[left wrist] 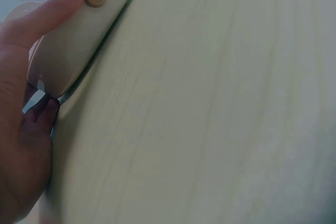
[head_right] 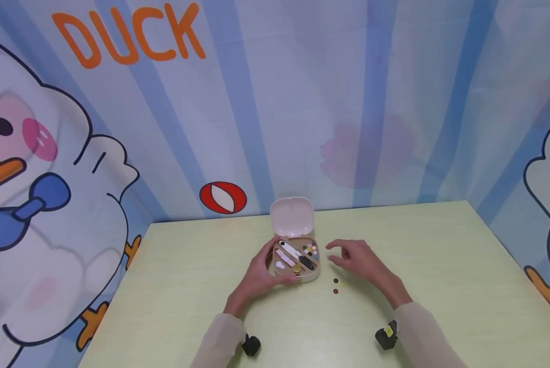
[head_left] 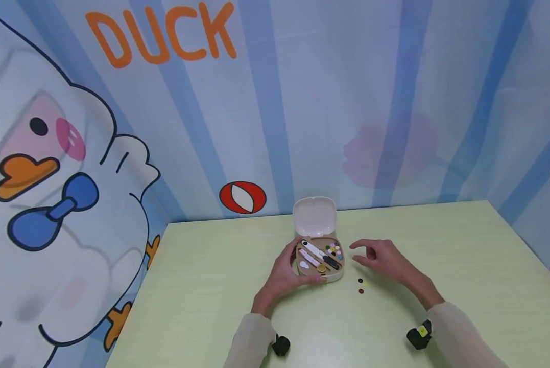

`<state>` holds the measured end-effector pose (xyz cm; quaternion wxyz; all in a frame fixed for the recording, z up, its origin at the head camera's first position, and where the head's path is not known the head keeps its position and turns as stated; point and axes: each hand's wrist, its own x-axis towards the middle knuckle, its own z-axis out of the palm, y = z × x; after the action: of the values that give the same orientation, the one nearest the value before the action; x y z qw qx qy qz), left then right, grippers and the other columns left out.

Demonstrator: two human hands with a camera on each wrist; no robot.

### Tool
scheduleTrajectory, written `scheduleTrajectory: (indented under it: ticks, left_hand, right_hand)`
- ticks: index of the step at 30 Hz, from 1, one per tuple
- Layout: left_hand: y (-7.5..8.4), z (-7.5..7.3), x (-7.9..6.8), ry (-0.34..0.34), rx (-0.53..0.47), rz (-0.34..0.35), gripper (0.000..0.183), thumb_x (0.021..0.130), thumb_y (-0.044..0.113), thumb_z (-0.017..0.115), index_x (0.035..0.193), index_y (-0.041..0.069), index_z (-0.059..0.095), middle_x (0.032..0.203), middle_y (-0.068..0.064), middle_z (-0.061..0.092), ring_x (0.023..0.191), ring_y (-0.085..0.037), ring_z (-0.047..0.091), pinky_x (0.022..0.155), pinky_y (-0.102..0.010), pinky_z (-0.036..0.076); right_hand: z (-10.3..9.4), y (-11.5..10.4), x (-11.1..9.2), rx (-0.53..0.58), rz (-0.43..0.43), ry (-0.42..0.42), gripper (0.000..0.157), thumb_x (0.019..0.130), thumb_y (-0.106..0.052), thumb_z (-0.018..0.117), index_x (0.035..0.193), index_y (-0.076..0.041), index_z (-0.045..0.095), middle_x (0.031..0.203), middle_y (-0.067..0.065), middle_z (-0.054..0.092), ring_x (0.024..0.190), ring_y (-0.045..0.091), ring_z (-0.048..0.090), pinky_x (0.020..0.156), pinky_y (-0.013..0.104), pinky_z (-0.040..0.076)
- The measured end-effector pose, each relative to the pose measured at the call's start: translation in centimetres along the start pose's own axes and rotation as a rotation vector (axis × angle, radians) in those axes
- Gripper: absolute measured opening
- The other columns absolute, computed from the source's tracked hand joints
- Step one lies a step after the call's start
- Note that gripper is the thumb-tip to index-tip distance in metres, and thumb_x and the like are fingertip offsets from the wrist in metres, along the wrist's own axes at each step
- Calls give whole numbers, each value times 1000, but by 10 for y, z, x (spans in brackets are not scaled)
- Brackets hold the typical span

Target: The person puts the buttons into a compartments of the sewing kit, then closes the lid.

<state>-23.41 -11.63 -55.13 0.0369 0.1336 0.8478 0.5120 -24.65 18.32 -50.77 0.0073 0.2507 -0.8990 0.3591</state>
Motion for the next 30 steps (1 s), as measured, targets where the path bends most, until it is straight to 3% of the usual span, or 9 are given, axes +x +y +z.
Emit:
scheduleTrajectory:
  ticks: [13, 21, 30]
  left_hand:
    - [1, 1, -1, -3, -5, -8, 114, 74, 47, 94, 165, 28, 27, 165, 5, 34, 151, -20, 33, 122, -46, 32]
    - [1, -1, 1, 1, -24, 21, 116, 72, 44, 96, 164, 27, 28, 163, 5, 37, 149, -18, 35, 122, -43, 32]
    - [-2, 1, 1, 0, -34, 23, 115, 72, 44, 96, 164, 27, 29, 163, 6, 38, 149, -17, 36, 122, -43, 32]
  right_hand:
    - [1, 20, -38, 82, -9, -134, 26, 94, -21, 79, 117, -8, 76, 65, -11, 46, 59, 3, 40, 54, 22, 35]
    - [7, 25, -55, 78, 1, -132, 25, 95, -24, 78, 117, -12, 77, 65, -14, 48, 59, 1, 40, 55, 22, 37]
    - [11, 21, -60, 101, -31, -113, 12, 95, -15, 77, 106, -19, 80, 63, -15, 46, 58, 0, 40, 54, 21, 36]
